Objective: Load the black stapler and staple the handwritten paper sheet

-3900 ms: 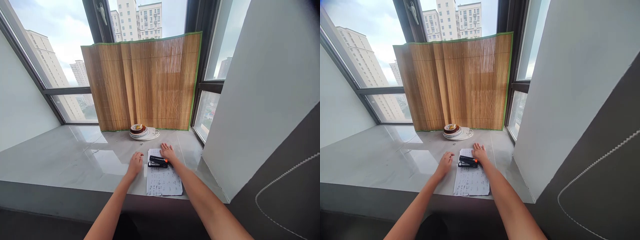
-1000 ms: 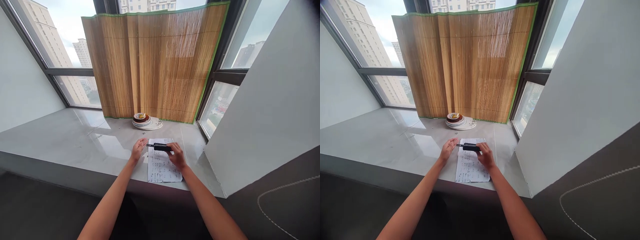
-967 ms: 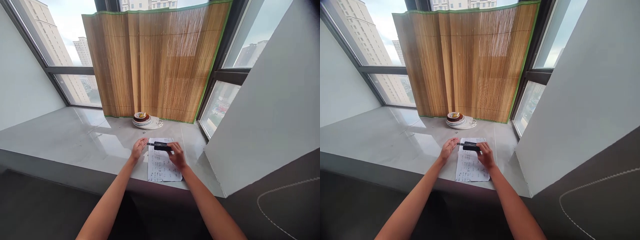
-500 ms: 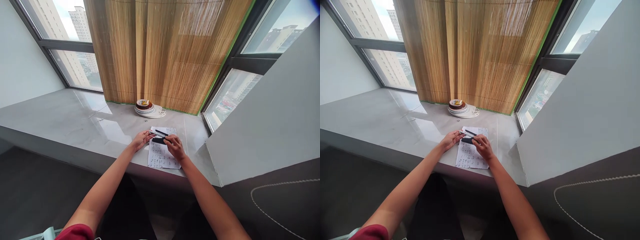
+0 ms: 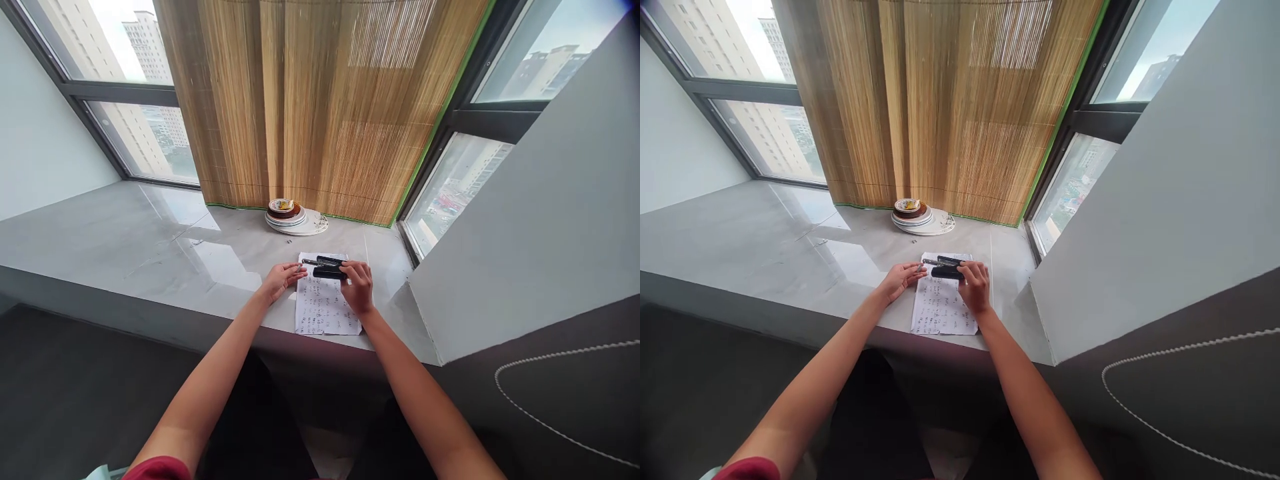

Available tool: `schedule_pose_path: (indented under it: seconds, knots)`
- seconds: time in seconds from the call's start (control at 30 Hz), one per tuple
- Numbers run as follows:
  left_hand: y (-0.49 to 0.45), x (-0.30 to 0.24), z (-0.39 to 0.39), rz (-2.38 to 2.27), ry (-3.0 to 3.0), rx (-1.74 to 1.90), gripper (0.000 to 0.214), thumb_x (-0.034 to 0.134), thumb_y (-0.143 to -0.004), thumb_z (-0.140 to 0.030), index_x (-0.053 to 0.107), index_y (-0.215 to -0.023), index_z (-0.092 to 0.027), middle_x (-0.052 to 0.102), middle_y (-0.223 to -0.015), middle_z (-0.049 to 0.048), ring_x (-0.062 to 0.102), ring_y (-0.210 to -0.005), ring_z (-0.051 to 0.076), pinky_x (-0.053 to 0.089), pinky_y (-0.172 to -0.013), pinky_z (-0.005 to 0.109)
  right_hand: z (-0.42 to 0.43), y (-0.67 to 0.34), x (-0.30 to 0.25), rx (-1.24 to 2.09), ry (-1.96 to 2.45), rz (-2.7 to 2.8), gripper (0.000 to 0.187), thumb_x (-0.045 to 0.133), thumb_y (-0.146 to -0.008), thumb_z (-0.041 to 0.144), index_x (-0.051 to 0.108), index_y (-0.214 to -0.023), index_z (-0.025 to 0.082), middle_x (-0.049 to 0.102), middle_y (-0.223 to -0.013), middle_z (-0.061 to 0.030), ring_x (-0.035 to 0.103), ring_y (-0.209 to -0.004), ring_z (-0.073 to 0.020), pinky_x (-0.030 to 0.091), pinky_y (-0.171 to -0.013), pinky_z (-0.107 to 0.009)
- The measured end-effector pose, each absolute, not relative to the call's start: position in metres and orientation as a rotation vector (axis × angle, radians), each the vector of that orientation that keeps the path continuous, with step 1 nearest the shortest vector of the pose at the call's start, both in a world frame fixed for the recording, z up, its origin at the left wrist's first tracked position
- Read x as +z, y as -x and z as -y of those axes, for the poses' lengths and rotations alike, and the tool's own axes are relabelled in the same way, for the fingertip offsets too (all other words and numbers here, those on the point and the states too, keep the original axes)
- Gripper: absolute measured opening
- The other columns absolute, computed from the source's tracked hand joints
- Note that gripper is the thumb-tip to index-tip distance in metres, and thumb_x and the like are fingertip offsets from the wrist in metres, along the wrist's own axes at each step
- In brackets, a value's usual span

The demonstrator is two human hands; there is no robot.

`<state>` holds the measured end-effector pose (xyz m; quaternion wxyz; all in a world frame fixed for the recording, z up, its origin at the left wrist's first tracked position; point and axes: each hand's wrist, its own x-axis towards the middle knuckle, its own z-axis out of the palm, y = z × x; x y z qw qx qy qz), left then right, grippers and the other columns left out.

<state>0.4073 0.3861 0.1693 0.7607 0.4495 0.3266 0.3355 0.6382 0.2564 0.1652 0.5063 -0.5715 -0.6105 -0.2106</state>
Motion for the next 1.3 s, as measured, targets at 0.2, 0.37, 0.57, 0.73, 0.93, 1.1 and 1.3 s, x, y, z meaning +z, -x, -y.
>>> schedule_pose_path:
  seconds: [0.2,0.37,0.57,0.73,0.93,1.1,1.3]
  knots:
    - [-0.406,0.179,-0.378,-0.634,-1.293,0.732,0.044,0.080,-0.088,-0.043,0.069,-0.118,-0.013,0.078,-0.118,0.0167,0.066,-0.057,0.009,0.051,-0.050,0.021,-0.257,-0.641,0.170,0.058,1.677,1.180,0.020,0.076,-0.076,0.032,0.069,-0.093,0.024,0.074,-0.085,-0.0014,0.066,-0.077,-0.0220,0.051,-0.074,-0.034]
    - [-0.404,0.185,-0.368,-0.512,-1.435,0.646,0.051,0.079,-0.087,-0.053,0.065,-0.119,-0.016,0.080,-0.113,0.0146,0.059,-0.046,0.008,0.049,-0.051,0.025,-0.261,-0.647,0.162,0.174,1.726,1.249,0.024,0.077,-0.076,0.039,0.070,-0.092,0.023,0.074,-0.081,0.0002,0.066,-0.074,-0.0208,0.051,-0.072,-0.033]
    - [-0.404,0.184,-0.367,-0.391,-1.469,0.528,0.051,0.081,-0.086,-0.052,0.058,-0.115,-0.018,0.080,-0.111,0.0152,0.056,-0.042,0.007,0.038,-0.047,0.021,-0.253,-0.633,0.174,-0.362,1.428,1.561,0.028,0.070,-0.096,0.032,0.067,-0.122,0.022,0.072,-0.125,-0.0121,0.064,-0.117,-0.0285,0.052,-0.098,-0.045]
    - [-0.404,0.182,-0.364,-0.327,-1.483,0.464,0.053,0.085,-0.082,-0.052,0.056,-0.112,-0.020,0.080,-0.085,0.0058,0.059,-0.044,0.011,0.040,-0.048,0.021,-0.247,-0.604,0.174,-0.482,1.060,2.165,0.029,0.059,-0.102,0.016,0.064,-0.129,0.026,0.074,-0.128,-0.0055,0.066,-0.114,-0.0211,0.051,-0.097,-0.039]
    - [-0.402,0.186,-0.358,-0.338,-1.503,0.440,0.050,0.086,-0.080,-0.052,0.058,-0.107,-0.019,0.078,-0.080,0.0064,0.062,-0.046,0.013,0.046,-0.051,0.023,-0.249,-0.600,0.163,-0.575,1.030,2.197,0.039,0.045,-0.101,0.003,0.066,-0.126,0.025,0.074,-0.126,-0.0023,0.066,-0.106,-0.0188,0.053,-0.093,-0.037]
    - [-0.403,0.190,-0.358,-0.343,-1.517,0.438,0.050,0.089,-0.078,-0.049,0.060,-0.106,-0.018,0.078,-0.083,0.0069,0.061,-0.047,0.012,0.047,-0.050,0.023,-0.248,-0.602,0.167,-0.592,1.034,2.160,0.035,0.047,-0.103,0.005,0.067,-0.120,0.027,0.075,-0.124,-0.0027,0.066,-0.103,-0.0186,0.053,-0.091,-0.038]
    - [-0.405,0.185,-0.364,-0.371,-1.499,0.556,0.051,0.082,-0.080,-0.063,0.063,-0.097,-0.018,0.076,-0.085,0.0073,0.056,-0.045,0.009,0.039,-0.046,0.022,-0.241,-0.610,0.170,-0.636,1.123,1.960,0.028,0.054,-0.100,0.005,0.071,-0.109,0.026,0.077,-0.117,-0.0041,0.067,-0.096,-0.0199,0.053,-0.087,-0.039]
